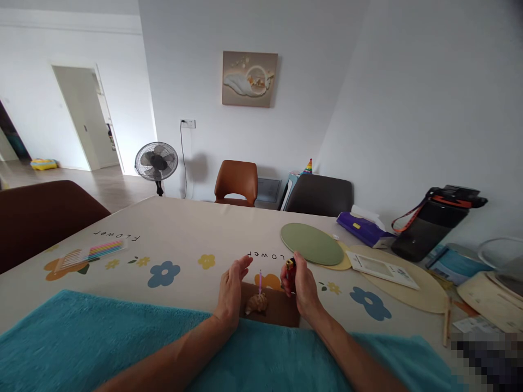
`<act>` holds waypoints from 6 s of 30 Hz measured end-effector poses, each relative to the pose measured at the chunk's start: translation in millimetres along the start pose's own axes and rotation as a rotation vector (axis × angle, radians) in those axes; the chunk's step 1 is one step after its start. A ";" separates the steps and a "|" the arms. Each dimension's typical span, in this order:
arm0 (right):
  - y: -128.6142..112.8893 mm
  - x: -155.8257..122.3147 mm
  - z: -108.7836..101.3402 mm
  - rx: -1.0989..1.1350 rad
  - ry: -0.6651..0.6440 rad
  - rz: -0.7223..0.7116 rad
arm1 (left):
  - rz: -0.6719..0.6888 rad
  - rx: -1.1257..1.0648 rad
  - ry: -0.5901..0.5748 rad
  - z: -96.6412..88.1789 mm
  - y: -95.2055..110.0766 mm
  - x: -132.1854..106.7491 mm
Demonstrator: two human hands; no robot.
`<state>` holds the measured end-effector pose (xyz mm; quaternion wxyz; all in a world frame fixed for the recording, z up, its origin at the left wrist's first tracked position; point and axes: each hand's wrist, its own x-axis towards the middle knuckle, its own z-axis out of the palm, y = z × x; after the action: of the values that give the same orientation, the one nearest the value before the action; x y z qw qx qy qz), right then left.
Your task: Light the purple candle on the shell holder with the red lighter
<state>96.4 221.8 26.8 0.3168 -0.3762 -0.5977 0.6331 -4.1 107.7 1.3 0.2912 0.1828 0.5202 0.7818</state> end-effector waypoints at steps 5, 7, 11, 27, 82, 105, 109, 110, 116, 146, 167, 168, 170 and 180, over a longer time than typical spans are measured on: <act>0.6 -0.1 -0.2 0.000 -0.009 -0.017 | -0.025 -0.002 0.014 0.0 1.7 -1.0; 0.5 0.2 -0.2 -0.003 -0.006 -0.011 | -0.027 -0.001 0.011 -0.7 1.5 -1.3; -0.4 0.4 0.3 -0.015 0.008 0.019 | -0.028 -0.005 0.014 -1.7 -0.3 -0.7; 2.6 0.4 0.7 0.007 -0.001 0.006 | -0.016 -0.012 0.013 -1.1 -1.2 1.0; 8.7 15.8 -9.9 0.128 0.091 0.061 | -0.005 -0.028 0.026 1.0 4.4 -2.2; 11.5 20.3 -13.3 0.154 0.116 0.058 | -0.008 -0.041 0.040 0.3 0.1 0.8; 11.5 21.5 -13.7 0.181 0.118 0.049 | -0.013 -0.038 0.038 -0.4 0.6 0.6; 11.6 22.1 -13.8 0.186 0.119 0.041 | -0.010 -0.040 0.035 -0.5 0.7 0.6; 12.4 24.5 -15.1 0.184 0.135 0.018 | -0.016 -0.053 0.040 -0.1 0.5 1.6; 18.9 29.8 -14.3 0.224 0.169 0.000 | -0.041 -0.077 0.059 -0.1 -4.0 7.4; 13.7 32.1 -4.9 0.148 0.296 0.067 | -0.027 -0.038 0.046 0.5 1.1 4.2; 13.4 32.2 -4.6 0.148 0.300 0.070 | -0.024 -0.037 0.043 0.3 1.6 3.7; 13.3 32.5 -4.2 0.150 0.303 0.075 | -0.022 -0.036 0.037 0.4 2.3 3.1; 10.5 31.4 -3.0 0.179 0.287 0.066 | -0.025 -0.048 0.038 0.3 3.2 3.8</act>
<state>83.3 249.1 13.3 0.4101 -0.4525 -0.4750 0.6336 -7.7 109.4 4.2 0.2954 0.1546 0.5089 0.7936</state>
